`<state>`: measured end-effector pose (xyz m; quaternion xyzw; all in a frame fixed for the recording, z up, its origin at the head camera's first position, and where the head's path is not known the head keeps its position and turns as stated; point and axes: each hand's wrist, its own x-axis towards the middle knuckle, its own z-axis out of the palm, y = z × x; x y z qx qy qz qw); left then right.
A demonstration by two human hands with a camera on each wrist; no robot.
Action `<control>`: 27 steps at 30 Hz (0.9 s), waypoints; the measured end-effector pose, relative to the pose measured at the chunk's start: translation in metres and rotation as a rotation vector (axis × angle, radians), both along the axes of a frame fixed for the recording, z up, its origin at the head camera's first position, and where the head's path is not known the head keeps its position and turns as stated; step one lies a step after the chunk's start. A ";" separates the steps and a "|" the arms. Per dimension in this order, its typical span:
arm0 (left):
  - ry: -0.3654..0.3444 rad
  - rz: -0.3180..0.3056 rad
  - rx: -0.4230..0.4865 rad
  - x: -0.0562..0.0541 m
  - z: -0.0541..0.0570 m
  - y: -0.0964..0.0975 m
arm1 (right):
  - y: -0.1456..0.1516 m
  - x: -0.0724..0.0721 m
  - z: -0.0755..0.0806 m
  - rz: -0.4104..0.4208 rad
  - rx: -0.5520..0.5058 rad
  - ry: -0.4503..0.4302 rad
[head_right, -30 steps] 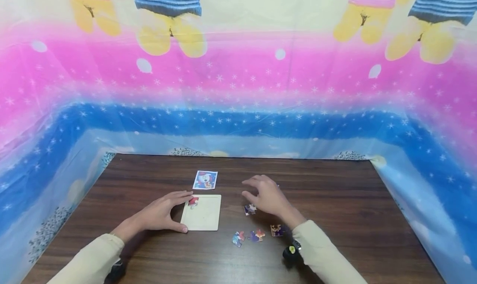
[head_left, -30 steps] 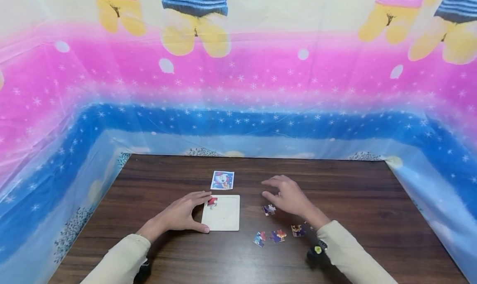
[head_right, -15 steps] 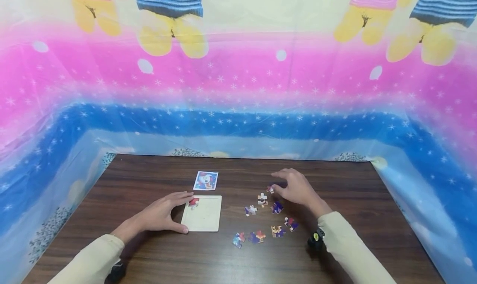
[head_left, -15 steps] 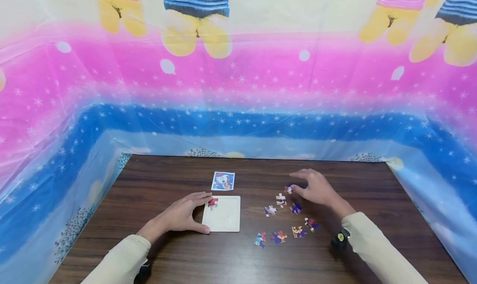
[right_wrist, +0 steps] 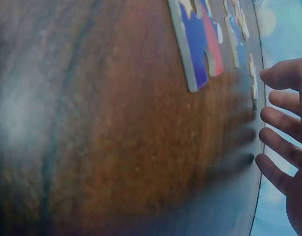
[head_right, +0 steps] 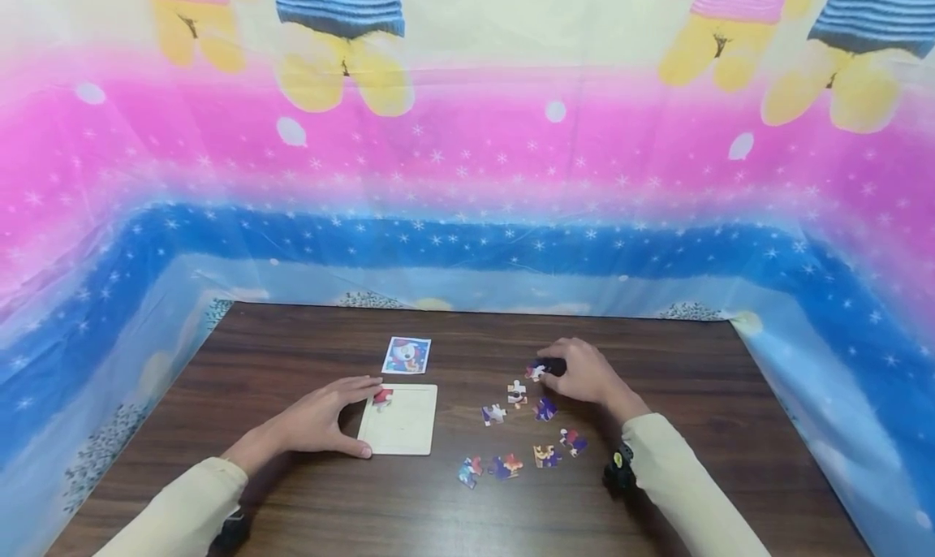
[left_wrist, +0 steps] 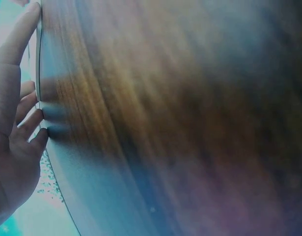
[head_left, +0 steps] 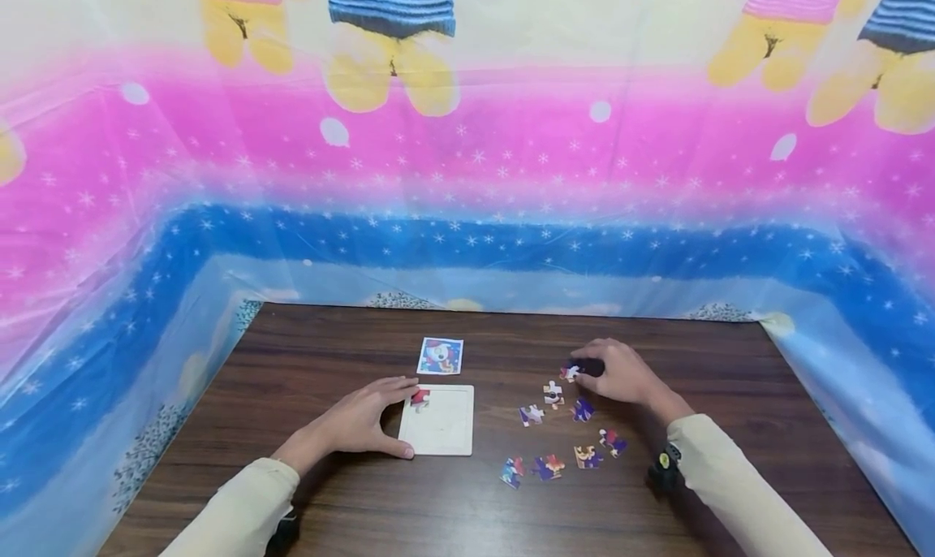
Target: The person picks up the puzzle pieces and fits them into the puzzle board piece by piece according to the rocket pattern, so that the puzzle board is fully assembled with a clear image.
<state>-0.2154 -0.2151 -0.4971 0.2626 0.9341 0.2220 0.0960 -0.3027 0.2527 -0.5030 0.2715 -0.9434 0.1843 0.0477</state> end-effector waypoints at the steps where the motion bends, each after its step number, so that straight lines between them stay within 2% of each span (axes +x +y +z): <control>1: -0.002 0.001 0.002 0.000 0.000 0.000 | 0.000 0.000 -0.001 -0.004 0.004 -0.004; 9: 0.004 0.004 -0.004 0.000 0.000 0.001 | 0.000 -0.003 -0.006 -0.003 0.046 -0.018; 20: -0.013 0.009 -0.007 0.000 0.000 0.001 | 0.004 -0.006 0.000 0.068 0.064 -0.067; 27: -0.004 0.015 -0.006 0.000 -0.003 0.001 | 0.004 -0.004 0.003 0.074 0.066 -0.063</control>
